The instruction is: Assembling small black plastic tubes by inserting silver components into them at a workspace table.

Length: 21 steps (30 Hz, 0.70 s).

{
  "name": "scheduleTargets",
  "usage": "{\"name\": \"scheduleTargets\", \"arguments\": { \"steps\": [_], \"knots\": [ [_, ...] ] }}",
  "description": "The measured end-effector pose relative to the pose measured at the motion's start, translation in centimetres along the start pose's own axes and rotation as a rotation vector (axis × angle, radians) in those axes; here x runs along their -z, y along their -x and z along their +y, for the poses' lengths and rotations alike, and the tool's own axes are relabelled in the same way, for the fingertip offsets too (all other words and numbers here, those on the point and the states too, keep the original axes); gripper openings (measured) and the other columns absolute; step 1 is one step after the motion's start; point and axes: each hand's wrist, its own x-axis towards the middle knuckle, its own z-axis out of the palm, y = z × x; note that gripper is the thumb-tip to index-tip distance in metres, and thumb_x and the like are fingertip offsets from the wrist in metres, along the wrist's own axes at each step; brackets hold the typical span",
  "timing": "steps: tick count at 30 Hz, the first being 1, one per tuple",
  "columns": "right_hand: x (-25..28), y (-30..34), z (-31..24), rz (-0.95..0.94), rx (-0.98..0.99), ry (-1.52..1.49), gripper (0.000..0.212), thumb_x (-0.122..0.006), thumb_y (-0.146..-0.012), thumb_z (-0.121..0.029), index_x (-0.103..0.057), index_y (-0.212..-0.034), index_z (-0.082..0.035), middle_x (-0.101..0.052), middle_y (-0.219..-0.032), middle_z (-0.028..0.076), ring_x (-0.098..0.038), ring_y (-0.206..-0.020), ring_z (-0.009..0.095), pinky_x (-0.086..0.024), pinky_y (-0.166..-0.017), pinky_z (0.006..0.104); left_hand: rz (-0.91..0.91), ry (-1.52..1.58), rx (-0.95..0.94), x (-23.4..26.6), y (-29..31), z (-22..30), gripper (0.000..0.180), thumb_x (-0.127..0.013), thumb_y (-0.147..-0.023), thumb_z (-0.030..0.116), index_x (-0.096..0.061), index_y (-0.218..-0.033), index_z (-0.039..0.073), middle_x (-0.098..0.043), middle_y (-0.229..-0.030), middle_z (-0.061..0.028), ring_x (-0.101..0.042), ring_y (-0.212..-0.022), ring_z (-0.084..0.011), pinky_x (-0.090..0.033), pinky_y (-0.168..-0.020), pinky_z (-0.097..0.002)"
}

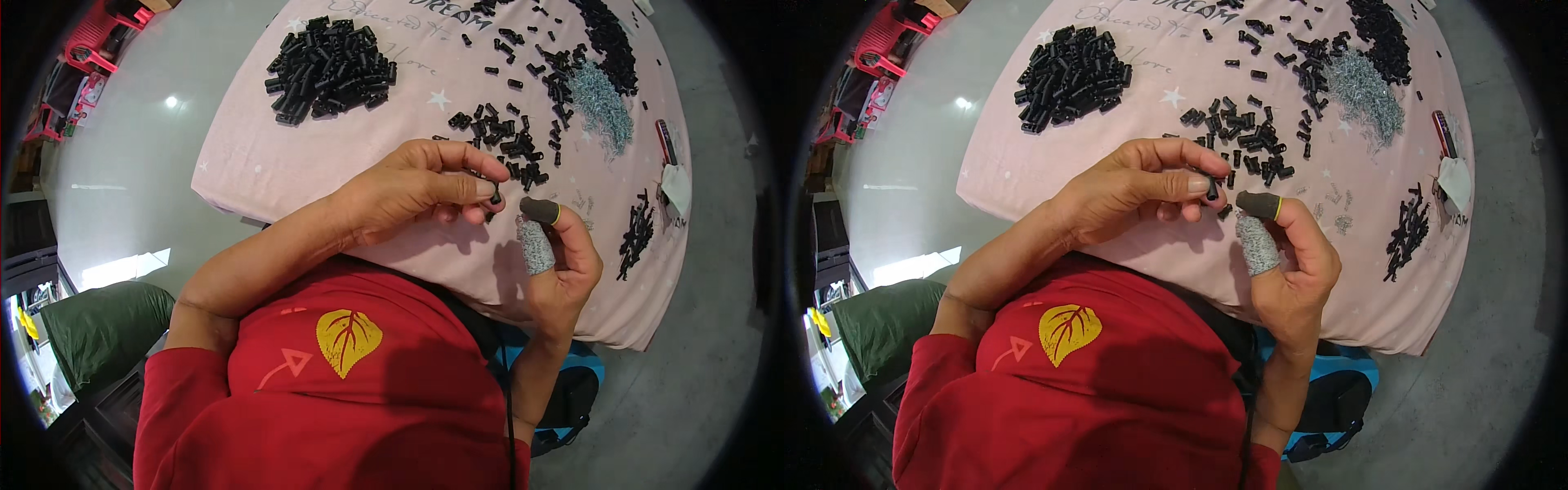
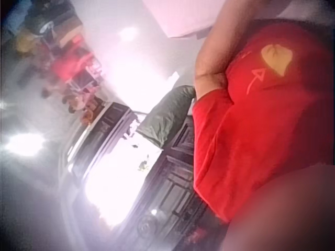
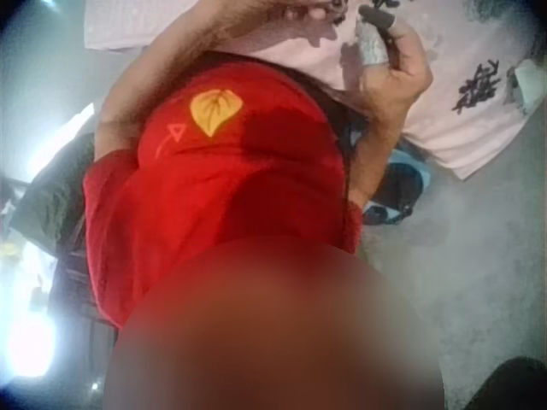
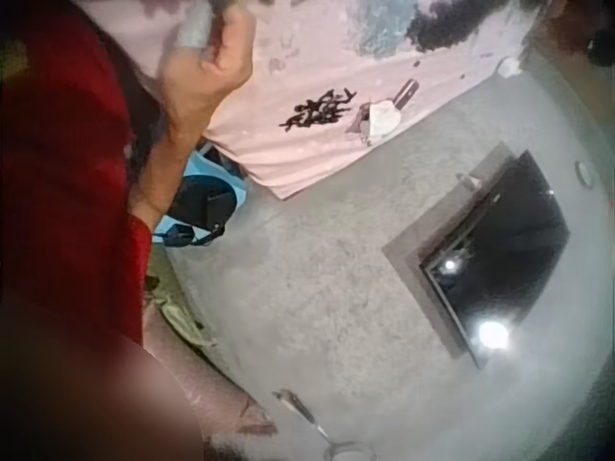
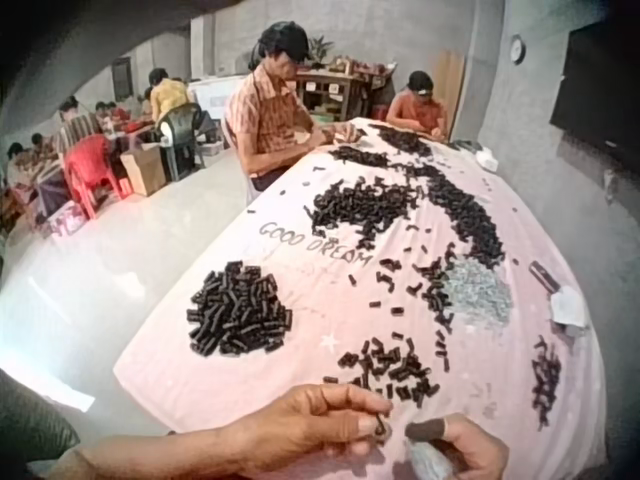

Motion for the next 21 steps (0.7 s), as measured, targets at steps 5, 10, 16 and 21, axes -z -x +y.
{"name": "scheduleTargets", "arguments": {
  "steps": [5, 10, 16, 21],
  "knots": [
    [-0.8, -0.8, -0.8, -0.073, 0.021, -0.020, 0.019, -0.070, -0.094, 0.002, -0.070, -0.113, 0.003, -0.073, -0.098, 0.004, -0.066, -0.092, 0.009, -0.053, -0.084, 0.0243, -0.012, 0.074, 0.051, -0.4, 0.3, -0.1, 0.025, -0.071, -0.100, 0.015, -0.070, -0.122, 0.005, -0.076, -0.104, -0.0054, -0.067, -0.082, -0.0066, -0.047, -0.069, -0.0184],
    [-0.9, -0.9, -1.1, -0.078, -0.019, -0.028, 0.019, -0.069, -0.095, 0.002, -0.070, -0.114, 0.004, -0.073, -0.100, 0.004, -0.066, -0.092, 0.009, -0.053, -0.085, 0.0244, -0.019, 0.058, 0.047, -0.2, 0.1, -0.6, 0.024, -0.073, -0.099, 0.019, -0.071, -0.119, 0.007, -0.074, -0.101, -0.0017, -0.063, -0.085, -0.0057, -0.047, -0.073, -0.0190],
    [-0.8, -1.2, -1.2, -0.081, -0.073, -0.046, 0.020, -0.068, -0.096, 0.001, -0.069, -0.115, 0.005, -0.073, -0.100, 0.004, -0.066, -0.093, 0.009, -0.053, -0.085, 0.0248, -0.025, 0.032, 0.027, -0.3, 0.2, -0.6, 0.024, -0.076, -0.097, 0.021, -0.072, -0.118, 0.009, -0.074, -0.101, 0.0000, -0.062, -0.085, -0.0048, -0.047, -0.074, -0.0194],
    [-0.4, -1.5, -1.4, -0.098, -0.038, -0.024, 0.019, -0.067, -0.096, 0.001, -0.069, -0.115, 0.005, -0.072, -0.099, 0.003, -0.066, -0.091, 0.009, -0.054, -0.084, 0.0250, -0.036, -0.002, 0.033, -0.3, 0.2, -0.5, 0.023, -0.076, -0.097, 0.018, -0.073, -0.117, 0.008, -0.075, -0.100, -0.0016, -0.064, -0.082, -0.0056, -0.048, -0.072, -0.0201]
  ]
}}
